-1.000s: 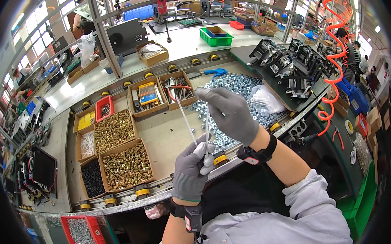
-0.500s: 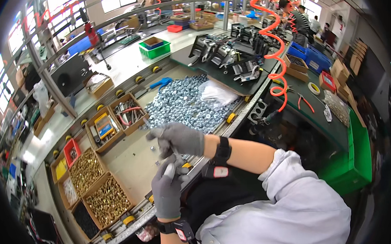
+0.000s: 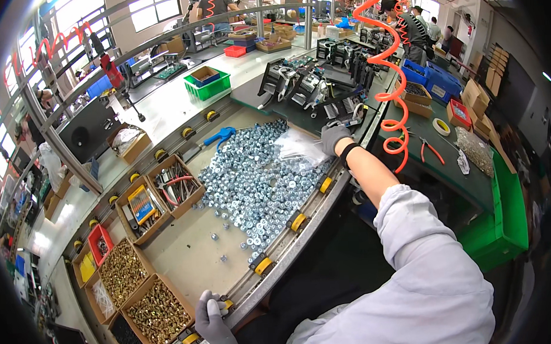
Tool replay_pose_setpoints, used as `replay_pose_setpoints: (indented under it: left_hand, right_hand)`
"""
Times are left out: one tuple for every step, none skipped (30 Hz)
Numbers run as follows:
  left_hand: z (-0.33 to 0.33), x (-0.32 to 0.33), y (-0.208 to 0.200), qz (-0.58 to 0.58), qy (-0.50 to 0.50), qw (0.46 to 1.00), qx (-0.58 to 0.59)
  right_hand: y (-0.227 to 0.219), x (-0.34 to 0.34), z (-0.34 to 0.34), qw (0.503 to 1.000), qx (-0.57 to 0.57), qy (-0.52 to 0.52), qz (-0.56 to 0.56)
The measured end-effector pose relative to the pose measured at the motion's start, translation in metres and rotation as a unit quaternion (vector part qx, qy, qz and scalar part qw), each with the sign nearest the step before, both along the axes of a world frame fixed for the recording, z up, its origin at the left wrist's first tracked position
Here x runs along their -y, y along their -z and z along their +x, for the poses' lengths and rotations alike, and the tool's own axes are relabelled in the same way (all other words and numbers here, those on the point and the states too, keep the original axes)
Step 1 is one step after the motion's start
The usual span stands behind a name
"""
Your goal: Assembling components and internal wiring for an electronic inverter unit on a factory assembly line.
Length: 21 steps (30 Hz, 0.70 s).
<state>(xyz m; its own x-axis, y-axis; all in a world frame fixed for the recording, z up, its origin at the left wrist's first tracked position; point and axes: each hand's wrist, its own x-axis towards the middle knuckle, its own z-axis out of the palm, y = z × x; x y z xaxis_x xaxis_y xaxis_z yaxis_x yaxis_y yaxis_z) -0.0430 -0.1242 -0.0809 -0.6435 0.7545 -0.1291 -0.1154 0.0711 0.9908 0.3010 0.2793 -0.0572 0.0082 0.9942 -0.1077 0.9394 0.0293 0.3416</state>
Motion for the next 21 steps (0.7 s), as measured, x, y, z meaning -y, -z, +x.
replay_pose_setpoints:
  left_hand:
    - [0.007,-0.001,-0.007,-0.003,0.004,1.0,0.009]
    - [0.009,-0.001,-0.011,-0.007,0.011,1.0,0.018]
    - [0.005,0.0,-0.006,-0.005,0.021,0.999,0.026]
    - [0.001,0.002,0.004,-0.005,0.017,1.0,0.024]
    - [-0.001,0.001,0.013,0.002,0.019,1.0,-0.004]
    - [-0.004,0.001,0.019,0.009,0.02,0.999,-0.031]
    - [-0.004,0.001,0.017,0.022,0.02,0.999,-0.022]
    - [-0.002,0.0,0.016,0.026,0.018,0.999,-0.021]
    - [0.0,-0.002,0.014,0.032,0.013,0.999,-0.021]
    - [0.0,-0.002,0.013,0.036,0.006,0.999,-0.022]
    - [-0.001,-0.001,0.013,0.038,0.006,0.999,-0.021]
    - [-0.002,0.0,0.013,0.047,0.002,0.999,-0.026]
    - [-0.001,0.001,0.013,0.055,-0.001,0.998,-0.031]
    - [-0.002,0.001,0.013,0.056,0.003,0.998,-0.031]
    - [-0.002,0.001,0.013,0.059,0.002,0.998,-0.031]
    - [-0.003,0.002,0.013,0.06,-0.002,0.998,-0.032]
    - [-0.004,0.002,0.013,0.061,0.003,0.998,-0.033]
    - [-0.004,0.002,0.013,0.063,0.013,0.997,-0.036]
    - [-0.004,0.002,0.013,0.065,0.02,0.997,-0.039]
    - [-0.003,0.002,0.012,0.063,0.022,0.997,-0.041]
    - [-0.001,0.001,0.01,0.066,0.02,0.997,-0.037]
  right_hand:
    - [0.012,-0.013,0.002,1.0,0.01,-0.002,0.024]
    - [0.021,-0.018,0.004,0.999,0.02,-0.001,0.047]
    - [0.028,-0.023,0.006,0.999,0.018,0.0,0.048]
    - [0.032,-0.024,0.001,0.997,0.04,-0.016,0.06]
    - [0.036,-0.028,-0.001,0.995,0.063,-0.03,0.076]
    - [0.043,-0.032,0.0,0.992,0.084,-0.051,0.078]
    - [0.045,-0.034,0.001,0.993,0.086,-0.049,0.067]
    - [0.046,-0.036,0.004,0.994,0.087,-0.045,0.056]
    - [0.046,-0.037,0.008,0.994,0.085,-0.049,0.047]
    - [0.045,-0.031,0.004,0.994,0.073,-0.051,0.06]
    - [0.044,-0.025,-0.001,0.991,0.088,-0.079,0.055]
    - [0.044,-0.02,-0.008,0.988,0.103,-0.107,0.049]
    - [0.044,-0.015,-0.015,0.987,0.105,-0.115,0.043]
    - [0.043,-0.006,-0.025,0.986,0.106,-0.122,0.036]
    - [0.043,0.003,-0.033,0.986,0.099,-0.131,0.034]
    - [0.034,0.021,-0.049,0.987,0.075,-0.143,0.027]
    - [0.036,0.03,-0.059,0.986,0.071,-0.15,0.029]
    - [0.038,0.039,-0.069,0.985,0.066,-0.158,0.03]
    - [0.039,0.052,-0.085,0.983,0.062,-0.172,0.025]
    - [0.039,0.066,-0.1,0.981,0.059,-0.186,0.019]
    - [0.041,0.077,-0.114,0.977,0.064,-0.202,0.011]
